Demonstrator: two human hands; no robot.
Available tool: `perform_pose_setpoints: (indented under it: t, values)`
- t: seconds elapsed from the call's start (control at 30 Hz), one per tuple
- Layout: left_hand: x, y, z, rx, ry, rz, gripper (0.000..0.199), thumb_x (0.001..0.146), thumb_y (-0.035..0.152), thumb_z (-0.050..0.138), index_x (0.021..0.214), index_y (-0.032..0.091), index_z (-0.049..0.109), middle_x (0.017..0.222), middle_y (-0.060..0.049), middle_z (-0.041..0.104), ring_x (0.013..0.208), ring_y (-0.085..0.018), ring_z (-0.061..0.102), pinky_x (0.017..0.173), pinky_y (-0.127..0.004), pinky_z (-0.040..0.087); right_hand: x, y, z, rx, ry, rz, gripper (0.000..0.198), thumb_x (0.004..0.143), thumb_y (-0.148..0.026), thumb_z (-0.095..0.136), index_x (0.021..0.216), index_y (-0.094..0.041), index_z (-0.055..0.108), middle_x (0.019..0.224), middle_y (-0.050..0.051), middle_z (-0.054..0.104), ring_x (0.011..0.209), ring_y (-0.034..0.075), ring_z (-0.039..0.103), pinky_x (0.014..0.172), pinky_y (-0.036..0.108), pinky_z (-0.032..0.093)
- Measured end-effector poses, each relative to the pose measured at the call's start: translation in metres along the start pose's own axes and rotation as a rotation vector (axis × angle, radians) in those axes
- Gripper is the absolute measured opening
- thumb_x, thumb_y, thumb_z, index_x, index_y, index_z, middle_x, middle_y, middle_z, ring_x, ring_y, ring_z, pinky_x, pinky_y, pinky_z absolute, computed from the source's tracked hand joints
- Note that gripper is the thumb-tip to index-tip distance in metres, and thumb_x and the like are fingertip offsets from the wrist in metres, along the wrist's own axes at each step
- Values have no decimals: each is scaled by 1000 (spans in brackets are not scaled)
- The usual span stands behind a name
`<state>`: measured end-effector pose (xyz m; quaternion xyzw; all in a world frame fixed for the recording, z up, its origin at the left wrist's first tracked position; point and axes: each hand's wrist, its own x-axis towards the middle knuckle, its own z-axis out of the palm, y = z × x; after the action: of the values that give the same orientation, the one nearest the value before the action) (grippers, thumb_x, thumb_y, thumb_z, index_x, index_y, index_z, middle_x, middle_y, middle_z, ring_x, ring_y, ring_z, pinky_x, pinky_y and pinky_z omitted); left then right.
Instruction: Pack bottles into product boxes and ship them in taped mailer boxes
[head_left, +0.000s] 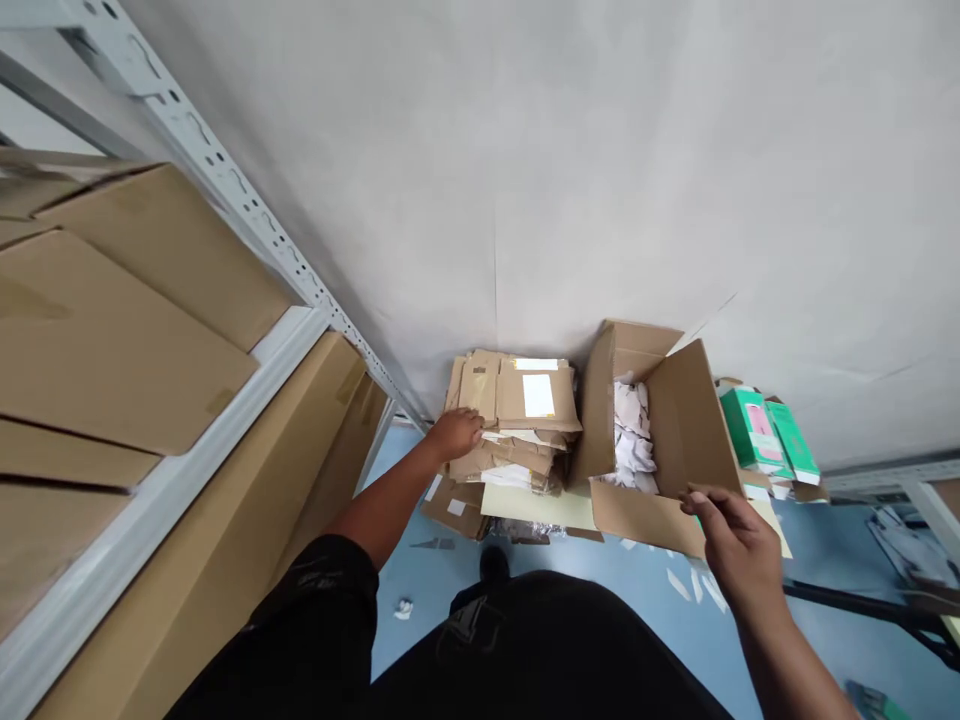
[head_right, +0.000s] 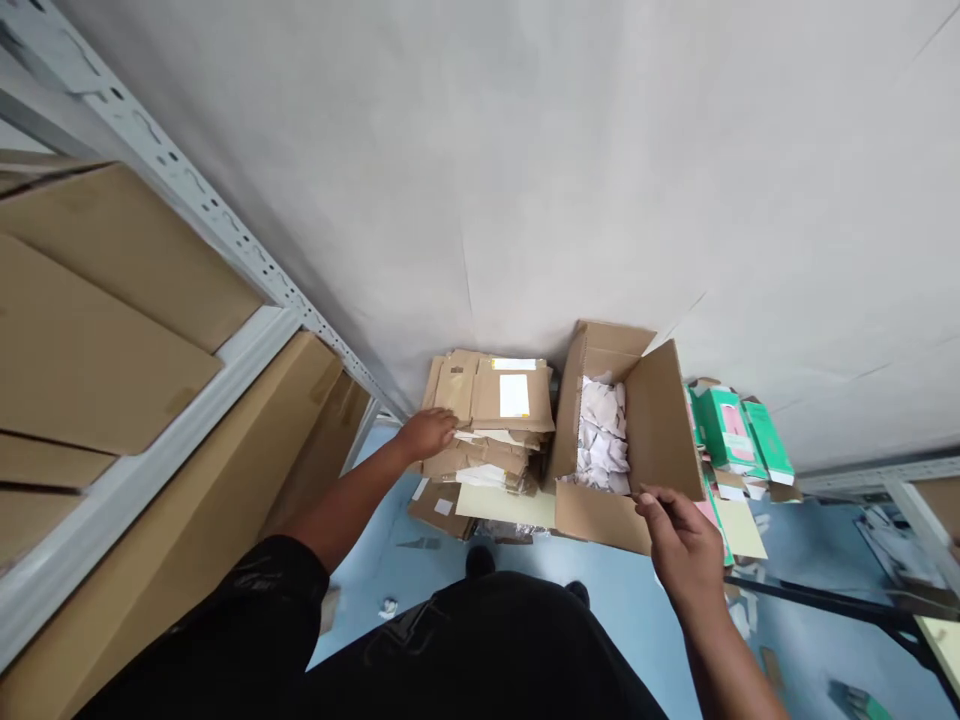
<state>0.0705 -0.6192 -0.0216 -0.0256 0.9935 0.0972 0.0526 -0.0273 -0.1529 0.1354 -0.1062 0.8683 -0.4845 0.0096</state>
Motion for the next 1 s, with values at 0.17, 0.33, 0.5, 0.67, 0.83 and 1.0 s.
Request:
perform_pose_setpoints:
  t: [0.17,0.33,0.5,0.67,0.83,1.0]
  values:
    - [-17,-14,-50,-31,337,26,35,104,27,40,120,18,70,120,-14,74,113,-28,69,99,-42,53,-14,-9,19,-73,-21,-72,37,89,-58,66,93,-23,77,94,8,80,88,27,74,79,37,56]
    - [-44,-5,-131,39,677,-37,37,106,32,39,114,17,71,107,-14,77,103,-27,71,92,-39,54,-26,-7,18,-95,-47,-153,37,90,-58,65,97,-23,78,98,9,80,91,28,74,83,38,58]
    - [-63,58,-204,-19,856,106,34,106,37,43,112,20,72,102,-11,77,98,-25,72,90,-35,55,-36,12,-5,15,-68,-131,38,90,-53,69,115,-25,74,114,10,78,101,28,74,89,42,59]
    - [-47,180,-230,-131,782,353,37,106,39,42,117,22,72,105,-10,77,101,-25,72,93,-37,57,-33,27,-70,292,172,-227,68,90,-48,71,151,-30,47,153,15,55,128,30,64,103,48,55]
    - [-8,333,-216,-155,582,659,35,104,38,45,116,23,74,107,-9,77,103,-26,72,96,-42,57,-54,55,-210,122,597,-371,89,78,-42,81,156,-26,42,163,15,42,149,35,43,119,54,37]
    - [25,483,-195,-210,447,914,28,103,36,50,112,25,73,106,-8,77,106,-26,70,102,-46,54,-113,134,-335,165,523,-170,36,76,-41,80,104,-20,74,102,8,77,98,28,70,92,43,55]
